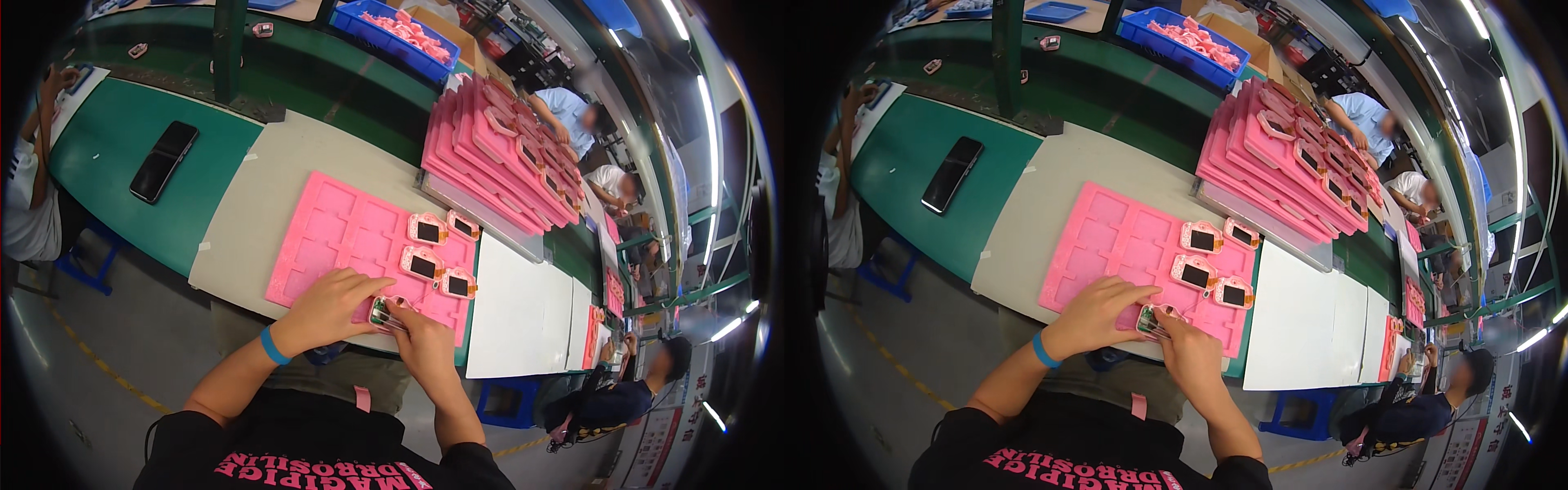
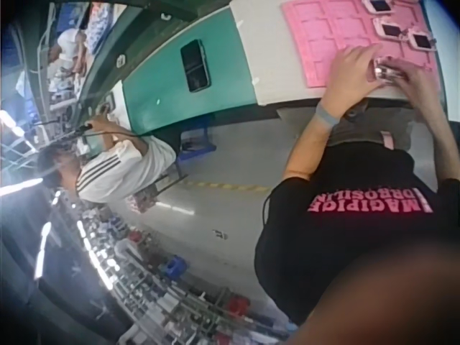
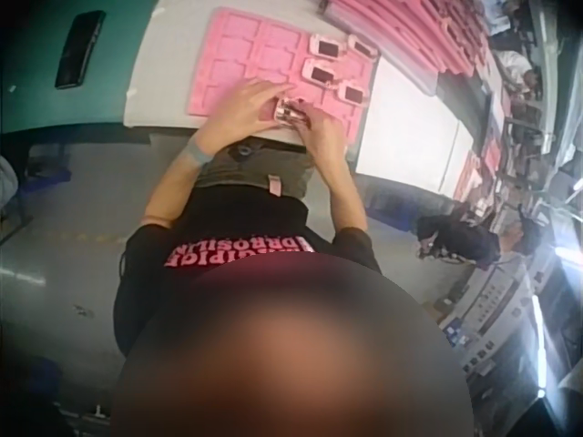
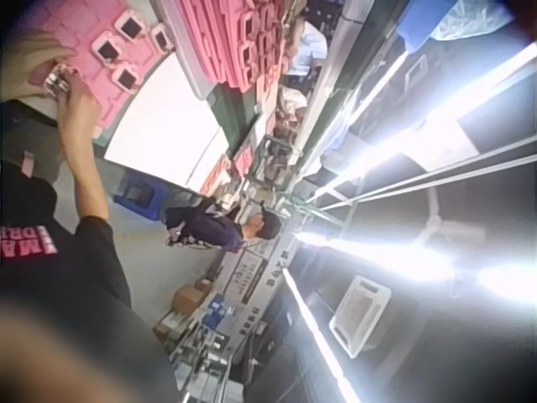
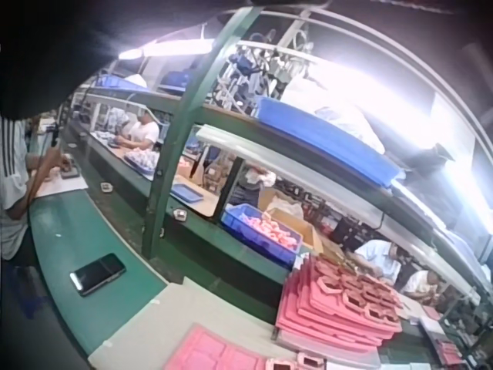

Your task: The recorder is assembling small electronic components into pink plastic handheld device shells at a factory workbench.

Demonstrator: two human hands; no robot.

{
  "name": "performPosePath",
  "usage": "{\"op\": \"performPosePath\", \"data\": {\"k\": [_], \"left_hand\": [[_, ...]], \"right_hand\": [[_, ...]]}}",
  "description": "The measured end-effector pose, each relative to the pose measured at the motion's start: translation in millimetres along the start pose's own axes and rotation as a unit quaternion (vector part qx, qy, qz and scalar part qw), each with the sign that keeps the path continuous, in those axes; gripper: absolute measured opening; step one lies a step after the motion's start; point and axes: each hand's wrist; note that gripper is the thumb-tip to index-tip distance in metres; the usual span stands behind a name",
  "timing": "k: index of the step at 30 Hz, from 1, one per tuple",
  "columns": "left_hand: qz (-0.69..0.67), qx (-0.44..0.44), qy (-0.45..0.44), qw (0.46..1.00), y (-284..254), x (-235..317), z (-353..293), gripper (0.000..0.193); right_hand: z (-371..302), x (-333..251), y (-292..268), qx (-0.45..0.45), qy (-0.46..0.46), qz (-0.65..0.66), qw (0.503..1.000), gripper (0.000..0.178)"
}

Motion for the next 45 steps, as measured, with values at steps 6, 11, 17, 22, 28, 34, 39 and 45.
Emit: {"op": "performPosePath", "data": {"k": [6,11,17,22,28,34,39,45], "left_hand": [[0.028,0.007,0.006,1.0,1.3,1.7,-0.6,0.073],[-0.067,0.026,-0.004,0.997,-6.1,-7.9,-3.4,0.072],[-0.125,0.0,-0.147,0.981,-70.0,24.1,39.9,0.069],[-0.03,0.082,-0.129,0.988,-114.2,-68.5,130.4,0.073],[0.211,0.139,0.05,0.966,-137.7,-191.2,191.4,0.073],[0.263,0.166,0.158,0.937,-147.4,-236.3,197.8,0.07],[0.157,0.156,0.188,0.957,-129.4,-169.4,203.7,0.055],[0.045,-0.023,-0.008,0.999,-99.7,-131.7,212.8,0.015]], "right_hand": [[9.1,9.4,-0.6,-0.064,0.103,0.12,0.985,0.037],[-21.9,48.4,7.3,0.063,0.172,0.242,0.953,0.028],[-56.2,75.9,47.3,0.12,0.153,0.115,0.974,0.014],[-56.2,66.4,48.7,0.167,0.15,0.114,0.968,0.012],[-54.5,67.0,39.9,0.119,0.168,0.114,0.972,0.014],[-52.1,64.2,36.5,0.061,0.21,0.087,0.972,0.023],[-52.0,83.2,34.9,0.088,0.123,0.154,0.976,0.028],[-44.7,107.2,15.6,0.019,0.058,0.295,0.954,0.034]]}}
Point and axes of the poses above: each hand's wrist, its own z-axis towards the middle knuckle, its own y-axis out of the palm, x = y × z, and after that the axes turned 15 degrees about -z, right-handed
